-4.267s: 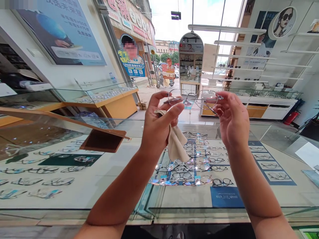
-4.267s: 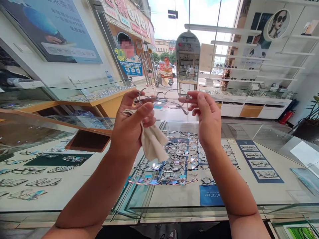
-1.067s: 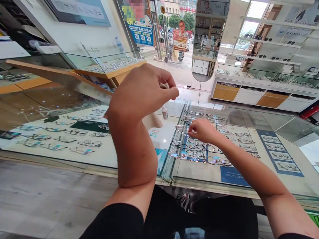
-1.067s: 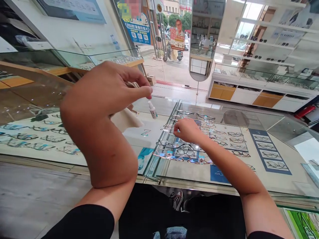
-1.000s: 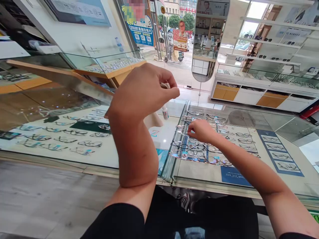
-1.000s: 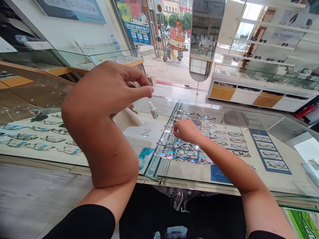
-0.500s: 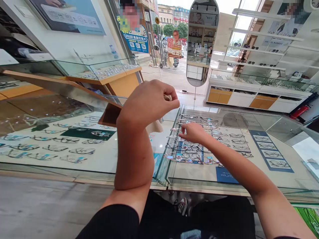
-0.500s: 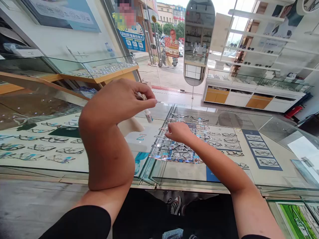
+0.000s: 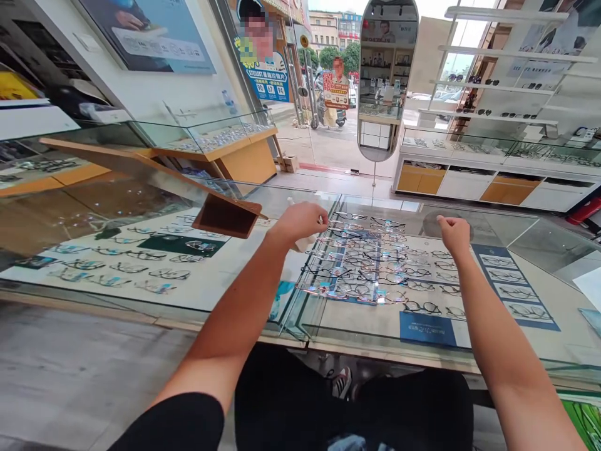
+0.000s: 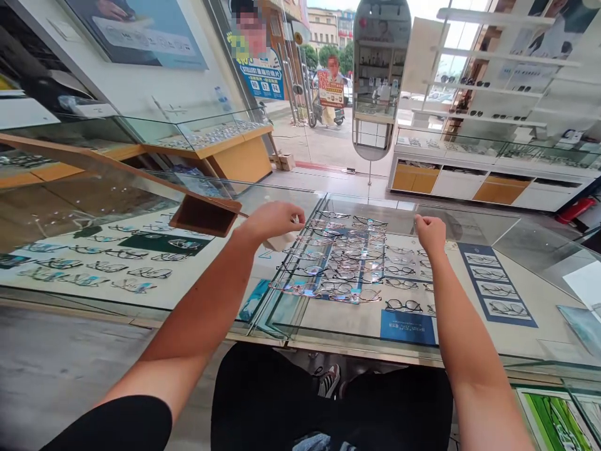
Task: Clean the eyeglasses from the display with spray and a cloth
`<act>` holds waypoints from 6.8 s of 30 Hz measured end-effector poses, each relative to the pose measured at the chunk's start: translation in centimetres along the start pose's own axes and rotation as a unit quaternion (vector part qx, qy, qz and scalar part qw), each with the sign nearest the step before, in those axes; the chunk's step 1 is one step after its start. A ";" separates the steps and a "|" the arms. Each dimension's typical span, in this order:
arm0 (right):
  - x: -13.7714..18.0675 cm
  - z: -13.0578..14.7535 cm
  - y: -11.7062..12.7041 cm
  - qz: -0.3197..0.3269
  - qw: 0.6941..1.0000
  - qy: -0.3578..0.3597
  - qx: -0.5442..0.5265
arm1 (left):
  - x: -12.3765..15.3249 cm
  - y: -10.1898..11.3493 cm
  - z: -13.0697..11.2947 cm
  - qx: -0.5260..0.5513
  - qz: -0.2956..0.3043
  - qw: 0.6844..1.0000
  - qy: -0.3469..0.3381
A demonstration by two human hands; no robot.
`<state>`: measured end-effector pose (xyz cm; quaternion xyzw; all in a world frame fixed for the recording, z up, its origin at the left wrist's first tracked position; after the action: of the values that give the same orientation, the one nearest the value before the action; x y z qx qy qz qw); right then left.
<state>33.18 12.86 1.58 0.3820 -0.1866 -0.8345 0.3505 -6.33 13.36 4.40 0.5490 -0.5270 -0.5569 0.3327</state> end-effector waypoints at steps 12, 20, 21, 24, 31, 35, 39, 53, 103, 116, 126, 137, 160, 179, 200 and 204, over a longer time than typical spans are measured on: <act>0.5 -3.8 -2.9 0.014 0.996 -0.076 -0.037 | 1.1 -5.5 -0.5 0.013 0.075 0.995 -0.060; 0.8 -3.3 -2.9 0.005 0.998 -0.058 -0.031 | 1.1 -5.4 0.3 0.048 0.076 0.995 -0.052; 0.9 -3.2 -3.1 0.011 0.998 -0.053 -0.028 | 1.1 -5.2 0.3 0.061 0.071 0.994 -0.050; 1.1 -2.7 -3.5 0.031 0.999 -0.035 -0.023 | 1.0 -3.9 0.2 0.107 0.038 0.993 -0.030; 1.3 -0.6 -3.0 0.031 0.999 0.002 -0.032 | 1.2 -0.4 -1.6 0.280 -0.118 0.952 -0.024; 2.8 3.3 -2.5 0.039 0.996 0.039 -0.067 | 2.1 -0.2 -2.8 0.402 -0.177 0.898 0.026; 7.7 9.6 -2.7 0.146 0.965 0.093 -0.199 | 3.6 -0.2 -5.0 0.474 -0.194 0.858 0.035; 15.8 15.4 -5.0 0.272 0.894 0.342 -0.096 | 2.3 3.3 1.5 0.653 -0.326 0.676 0.104; 6.2 23.5 8.6 0.146 0.869 0.184 -0.436 | 3.3 12.9 -10.9 0.558 -0.310 0.756 -0.146; 5.0 20.4 14.1 -0.154 0.942 0.192 -0.229 | 3.5 12.1 -10.8 0.519 -0.323 0.782 -0.119; 6.5 22.7 12.7 -0.195 0.924 0.309 -0.115 | 4.1 12.1 -12.2 0.498 -0.301 0.801 -0.138; 6.6 22.7 12.3 -0.173 0.932 0.307 -0.080 | 4.0 12.1 -11.1 0.515 -0.357 0.773 -0.096; 8.4 23.3 7.7 0.016 0.936 0.348 -0.043 | 3.9 13.0 -9.3 0.516 -0.438 0.728 -0.107; 9.0 24.8 8.2 0.058 0.925 0.314 -0.205 | 3.9 13.9 -7.8 0.487 -0.345 0.802 -0.028; 8.1 24.4 10.8 0.008 0.919 0.333 -0.212 | 2.2 -2.9 14.0 0.182 -0.203 0.888 0.371; 8.0 24.3 10.1 0.024 0.921 0.331 -0.205 | 1.1 -5.6 14.4 0.228 -0.215 0.879 0.359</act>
<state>15.25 1.14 18.91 0.5513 0.1063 -0.6720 0.4828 -19.23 16.79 -3.50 0.8719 -0.3528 -0.2434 0.2367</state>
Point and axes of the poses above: each hand's wrist, its own x-axis away from the middle knuckle, its own y-axis out of the back of the hand, z = x × y, the point moved 10 cm from there along -x, towards the middle knuckle, and after that the axes turned 15 degrees about -z, right-handed, at the moved point
